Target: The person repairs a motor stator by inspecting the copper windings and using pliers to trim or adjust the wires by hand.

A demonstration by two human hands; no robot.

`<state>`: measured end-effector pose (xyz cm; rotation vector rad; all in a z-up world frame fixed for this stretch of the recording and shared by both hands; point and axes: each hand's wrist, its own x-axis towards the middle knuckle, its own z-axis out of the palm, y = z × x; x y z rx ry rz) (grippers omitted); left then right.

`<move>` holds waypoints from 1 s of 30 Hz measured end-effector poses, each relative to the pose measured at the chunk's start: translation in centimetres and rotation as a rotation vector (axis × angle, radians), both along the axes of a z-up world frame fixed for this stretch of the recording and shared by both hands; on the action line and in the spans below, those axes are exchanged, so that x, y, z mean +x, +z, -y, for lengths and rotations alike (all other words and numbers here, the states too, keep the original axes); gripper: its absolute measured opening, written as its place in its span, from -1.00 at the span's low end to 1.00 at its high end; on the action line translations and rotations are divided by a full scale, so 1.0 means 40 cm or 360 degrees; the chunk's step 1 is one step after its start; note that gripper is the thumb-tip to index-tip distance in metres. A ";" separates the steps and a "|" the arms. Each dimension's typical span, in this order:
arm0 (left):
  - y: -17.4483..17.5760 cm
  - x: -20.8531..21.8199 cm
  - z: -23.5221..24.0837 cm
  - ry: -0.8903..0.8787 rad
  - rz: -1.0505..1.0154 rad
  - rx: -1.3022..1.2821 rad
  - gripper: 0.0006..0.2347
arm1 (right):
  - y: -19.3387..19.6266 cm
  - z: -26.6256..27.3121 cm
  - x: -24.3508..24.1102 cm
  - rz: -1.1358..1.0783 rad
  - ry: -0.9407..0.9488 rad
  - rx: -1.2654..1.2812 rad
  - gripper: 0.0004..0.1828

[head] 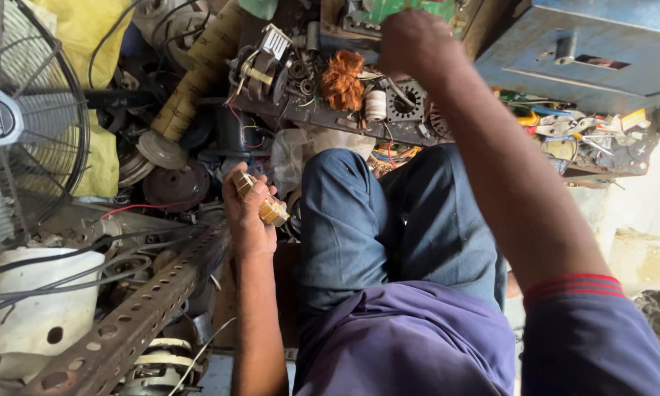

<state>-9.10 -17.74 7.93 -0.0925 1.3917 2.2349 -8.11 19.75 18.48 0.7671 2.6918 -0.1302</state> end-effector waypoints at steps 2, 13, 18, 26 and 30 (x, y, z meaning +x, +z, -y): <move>0.011 0.001 0.005 -0.0059 0.0091 0.0215 -0.46 | 0.020 -0.009 0.054 -0.0101 -0.0036 -0.0047 -0.81; 0.175 0.107 -0.081 -0.0750 0.0610 0.1824 -0.33 | -0.134 0.331 0.642 -0.1278 -0.0811 -0.2495 -0.62; 0.264 0.189 -0.114 -0.1013 0.0539 0.1783 -0.34 | -0.241 0.515 0.847 -0.1526 -0.1143 -0.3182 -0.64; 0.364 0.291 -0.154 -0.1141 0.0330 0.1541 -0.35 | -0.074 0.490 1.007 -0.0940 -0.0893 -0.1669 -0.63; 0.361 0.315 -0.164 -0.1137 0.0338 0.1494 -0.37 | -0.035 0.548 1.073 -0.0792 -0.0394 -0.0749 -0.70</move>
